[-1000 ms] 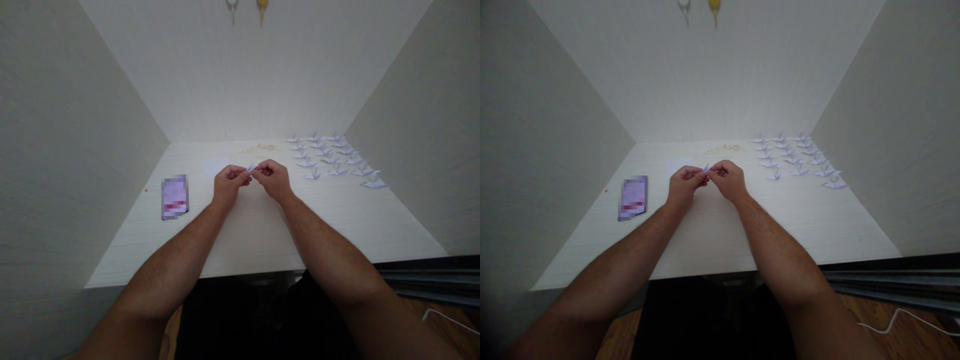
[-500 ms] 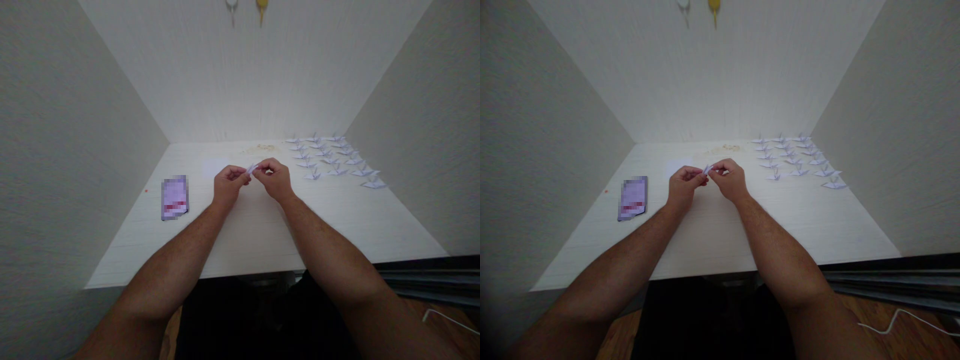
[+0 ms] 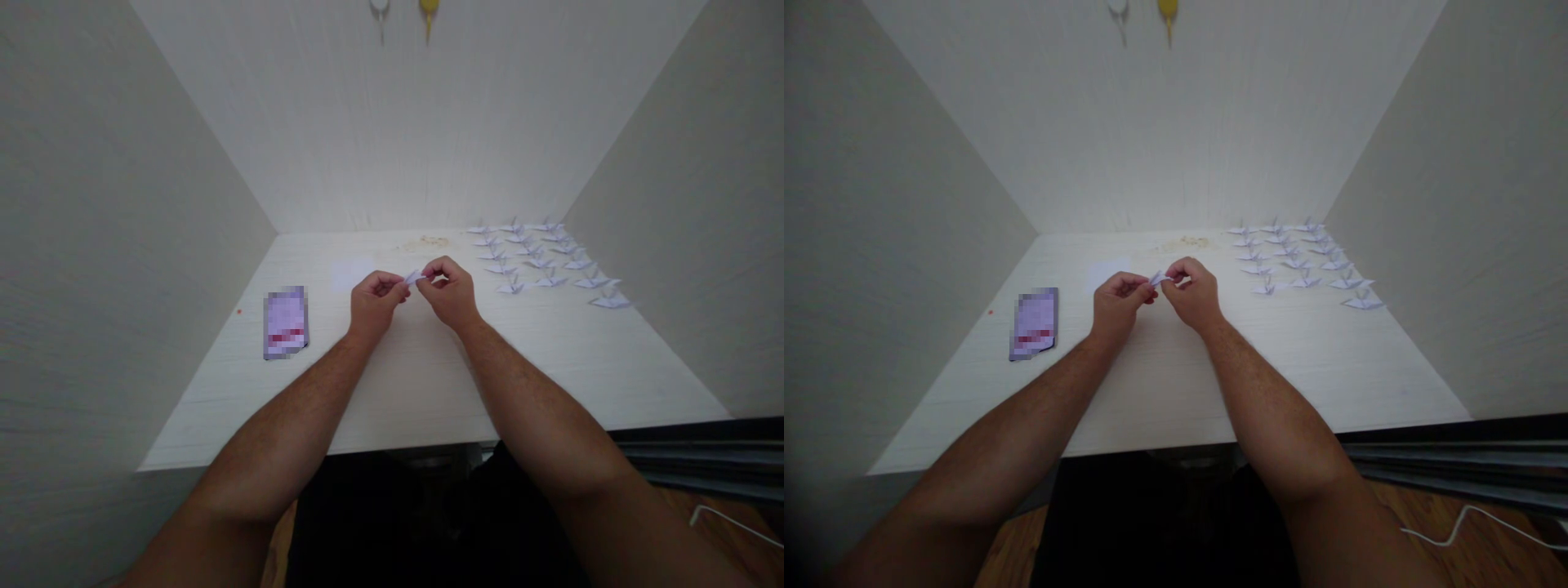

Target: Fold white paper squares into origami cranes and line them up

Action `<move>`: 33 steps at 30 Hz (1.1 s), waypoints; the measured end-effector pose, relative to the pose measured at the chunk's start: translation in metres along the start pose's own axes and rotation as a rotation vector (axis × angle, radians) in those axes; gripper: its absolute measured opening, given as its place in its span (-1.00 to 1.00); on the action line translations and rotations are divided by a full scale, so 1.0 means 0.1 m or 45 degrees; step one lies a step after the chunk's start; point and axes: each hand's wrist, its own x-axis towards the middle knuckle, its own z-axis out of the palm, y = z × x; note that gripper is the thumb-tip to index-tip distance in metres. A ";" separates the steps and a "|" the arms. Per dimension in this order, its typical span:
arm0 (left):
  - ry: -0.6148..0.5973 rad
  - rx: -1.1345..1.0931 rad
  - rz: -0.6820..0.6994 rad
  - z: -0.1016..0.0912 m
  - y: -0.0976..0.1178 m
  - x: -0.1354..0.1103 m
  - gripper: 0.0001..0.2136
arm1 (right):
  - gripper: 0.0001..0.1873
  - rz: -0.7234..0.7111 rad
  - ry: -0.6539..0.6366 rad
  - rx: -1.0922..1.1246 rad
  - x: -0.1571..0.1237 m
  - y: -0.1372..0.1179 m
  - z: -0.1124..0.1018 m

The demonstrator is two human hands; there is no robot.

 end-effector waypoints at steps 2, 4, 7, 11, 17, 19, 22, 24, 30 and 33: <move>-0.002 0.017 0.010 0.00 0.00 0.00 -0.82 | -0.93 0.002 -0.006 -0.013 0.00 0.00 0.00; 0.001 0.032 0.021 0.00 0.00 0.00 -0.82 | -0.92 0.012 -0.019 0.003 -0.01 0.00 0.00; 0.017 0.040 0.032 0.01 0.00 0.00 -0.83 | -0.89 0.037 -0.030 0.041 -0.01 -0.01 0.00; 0.025 0.021 0.024 0.00 -0.01 0.00 -0.81 | -0.87 0.058 -0.039 0.095 -0.01 -0.01 0.00; 0.021 0.012 0.006 -0.03 -0.06 0.03 -0.75 | -0.84 0.107 -0.069 0.093 0.01 0.00 -0.01; 0.022 0.010 0.013 -0.03 -0.07 0.03 -0.76 | -0.86 0.105 -0.072 0.077 0.00 0.01 -0.01; 0.026 0.016 0.033 -0.03 -0.07 0.03 -0.78 | -0.91 0.081 -0.064 0.031 -0.01 0.02 0.00; 0.025 0.035 0.039 -0.02 -0.06 0.03 -0.78 | -0.94 0.047 -0.049 0.011 -0.01 0.02 0.00; 0.020 0.064 0.041 -0.01 -0.03 0.02 -0.79 | -0.95 -0.096 -0.004 -0.036 -0.01 0.05 0.00; 0.024 0.074 0.030 -0.02 -0.03 0.02 -0.79 | -0.95 -0.190 0.027 -0.119 0.01 0.07 -0.01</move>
